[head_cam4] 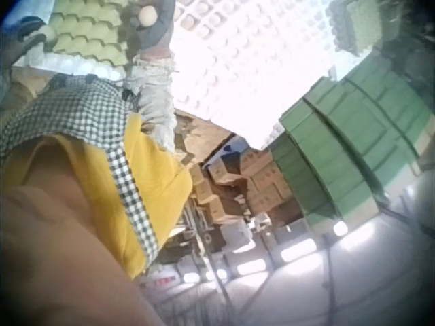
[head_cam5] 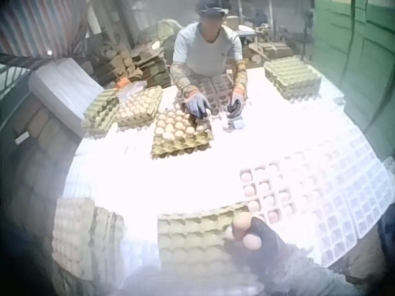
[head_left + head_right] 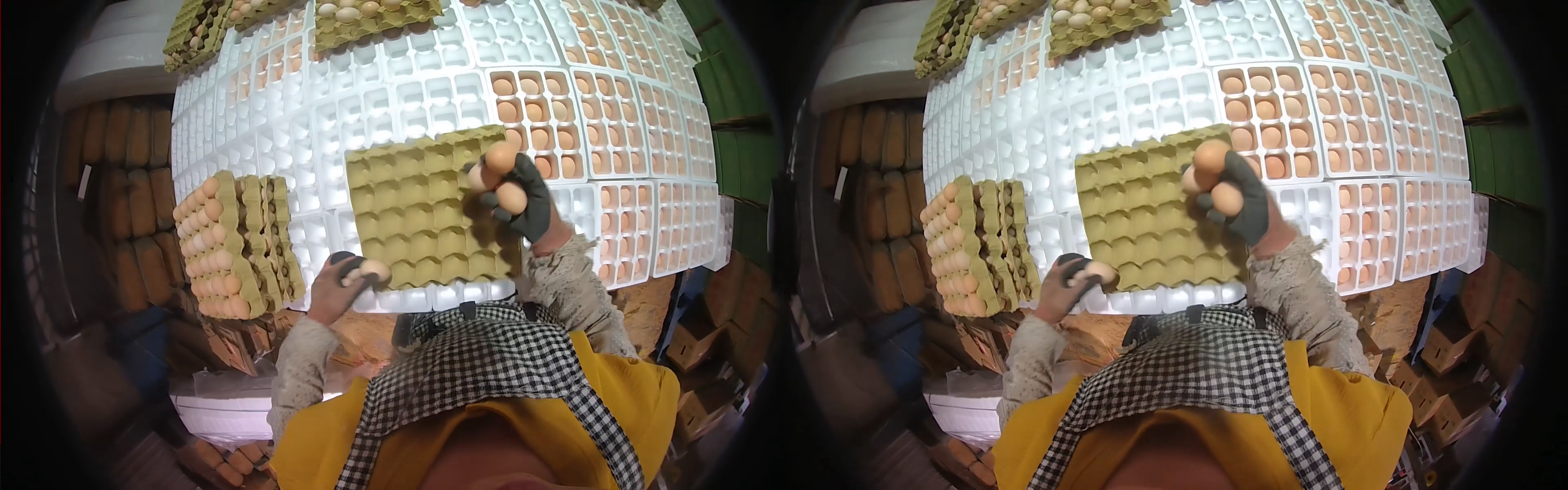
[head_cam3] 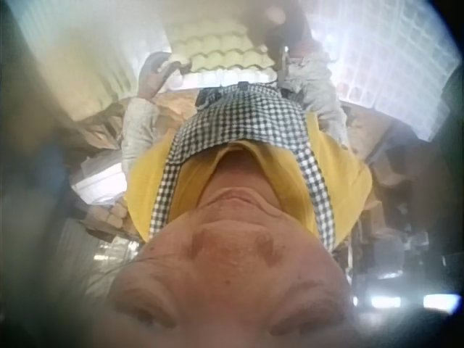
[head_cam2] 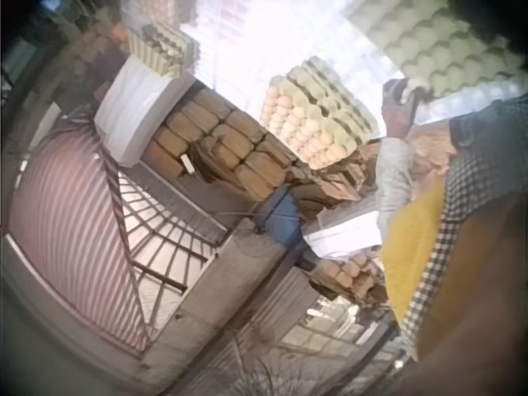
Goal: The person picks up eggs from cardboard flats and places them into white plastic trays, then stacks empty cardboard flats.
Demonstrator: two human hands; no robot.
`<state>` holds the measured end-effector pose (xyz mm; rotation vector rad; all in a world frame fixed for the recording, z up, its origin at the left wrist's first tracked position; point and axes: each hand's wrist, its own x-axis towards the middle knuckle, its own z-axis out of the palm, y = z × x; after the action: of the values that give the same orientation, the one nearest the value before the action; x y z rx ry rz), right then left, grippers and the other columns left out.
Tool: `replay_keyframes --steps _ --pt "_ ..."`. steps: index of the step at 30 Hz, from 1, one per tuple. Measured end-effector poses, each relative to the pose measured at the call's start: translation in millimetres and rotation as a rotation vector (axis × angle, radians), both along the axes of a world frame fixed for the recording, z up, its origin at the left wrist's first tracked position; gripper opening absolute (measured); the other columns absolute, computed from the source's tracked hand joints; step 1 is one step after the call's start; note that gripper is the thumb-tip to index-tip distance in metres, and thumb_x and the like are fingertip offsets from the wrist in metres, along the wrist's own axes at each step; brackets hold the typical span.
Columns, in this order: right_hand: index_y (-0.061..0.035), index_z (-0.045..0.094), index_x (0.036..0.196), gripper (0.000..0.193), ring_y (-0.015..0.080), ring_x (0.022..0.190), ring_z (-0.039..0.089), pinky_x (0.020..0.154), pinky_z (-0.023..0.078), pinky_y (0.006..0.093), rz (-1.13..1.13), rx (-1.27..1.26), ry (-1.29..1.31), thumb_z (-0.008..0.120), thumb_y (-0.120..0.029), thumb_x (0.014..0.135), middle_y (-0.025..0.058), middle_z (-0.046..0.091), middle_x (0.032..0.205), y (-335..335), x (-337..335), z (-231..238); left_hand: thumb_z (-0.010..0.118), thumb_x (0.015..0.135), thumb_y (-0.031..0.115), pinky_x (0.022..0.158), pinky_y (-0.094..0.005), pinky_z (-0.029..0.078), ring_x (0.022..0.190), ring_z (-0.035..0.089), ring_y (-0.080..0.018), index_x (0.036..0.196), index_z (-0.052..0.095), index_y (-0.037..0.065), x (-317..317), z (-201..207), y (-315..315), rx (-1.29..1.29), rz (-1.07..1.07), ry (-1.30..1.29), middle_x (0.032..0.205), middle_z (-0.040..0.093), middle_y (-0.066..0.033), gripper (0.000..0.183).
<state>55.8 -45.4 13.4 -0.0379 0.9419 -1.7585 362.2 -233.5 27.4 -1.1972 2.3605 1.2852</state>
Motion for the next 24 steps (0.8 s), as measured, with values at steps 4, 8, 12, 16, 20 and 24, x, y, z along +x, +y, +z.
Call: replay_keyframes --steps 4,8,12,16,20,24 --pt "0.0019 0.062 0.11 0.035 0.0091 0.065 0.049 0.055 0.041 0.0228 -0.002 0.217 0.834 0.054 -0.029 0.095 0.0018 0.059 0.082 -40.4 -68.2 -15.9 0.064 0.088 0.023 0.06 -0.0246 0.048 0.069 0.06 -0.0116 0.111 0.061 -0.005 -86.5 30.8 -24.2 0.337 0.325 0.425 0.083 0.062 -0.0042 0.036" --pt "-0.0032 0.066 0.106 0.049 0.0287 0.092 0.062 0.081 0.048 0.0396 -0.066 0.533 1.34 0.067 -0.042 0.076 0.0143 0.067 0.094 -132.6 -89.0 -47.4 0.073 0.077 0.031 0.086 -0.0376 0.049 0.099 0.061 -0.0278 0.113 0.063 0.01 -211.2 -29.7 -51.0 -0.334 -0.083 0.374 0.122 0.055 -0.0141 0.043" --pt "-0.0123 0.06 0.117 0.045 0.0317 0.098 0.061 0.083 0.05 0.0408 0.347 0.785 1.71 0.063 -0.037 0.08 0.0166 0.062 0.107 -150.5 -95.2 -65.3 0.069 0.078 0.036 0.089 -0.039 0.048 0.102 0.061 -0.0294 0.123 0.057 0.017 -273.4 -55.0 -54.4 -0.446 -0.339 -0.198 0.126 0.053 -0.015 0.05" --pt "-0.0133 0.056 0.121 0.043 0.0342 0.104 0.057 0.086 0.047 0.0431 -0.062 0.696 1.752 0.064 -0.03 0.082 0.0142 0.051 0.125 -125.4 -80.6 -68.3 0.065 0.081 0.03 0.095 -0.0376 0.044 0.112 0.055 -0.0295 0.123 0.057 0.016 -270.1 -66.0 -73.9 -0.397 -0.145 0.44 0.121 0.058 -0.0129 0.045" --pt "-0.0121 0.057 0.122 0.042 0.0332 0.119 0.046 0.097 0.038 0.0467 0.243 0.63 1.927 0.065 -0.026 0.083 0.0122 0.053 0.123 -123.3 -70.4 -77.1 0.058 0.084 0.017 0.107 -0.055 0.026 0.123 0.045 -0.0339 0.132 0.049 0.015 -274.6 -132.4 -111.3 -0.706 -0.331 0.286 0.139 0.042 -0.0123 0.049" --pt "-0.0116 0.06 0.121 0.043 0.03 0.106 0.055 0.089 0.045 0.0408 -0.307 0.441 1.614 0.067 -0.03 0.082 0.0124 0.061 0.113 -73.2 -77.1 -6.7 0.059 0.084 0.013 0.106 -0.0441 0.032 0.123 0.044 -0.0346 0.129 0.053 0.012 -244.5 -88.2 -125.5 -0.594 -0.197 0.614 0.133 0.048 -0.0168 0.045"
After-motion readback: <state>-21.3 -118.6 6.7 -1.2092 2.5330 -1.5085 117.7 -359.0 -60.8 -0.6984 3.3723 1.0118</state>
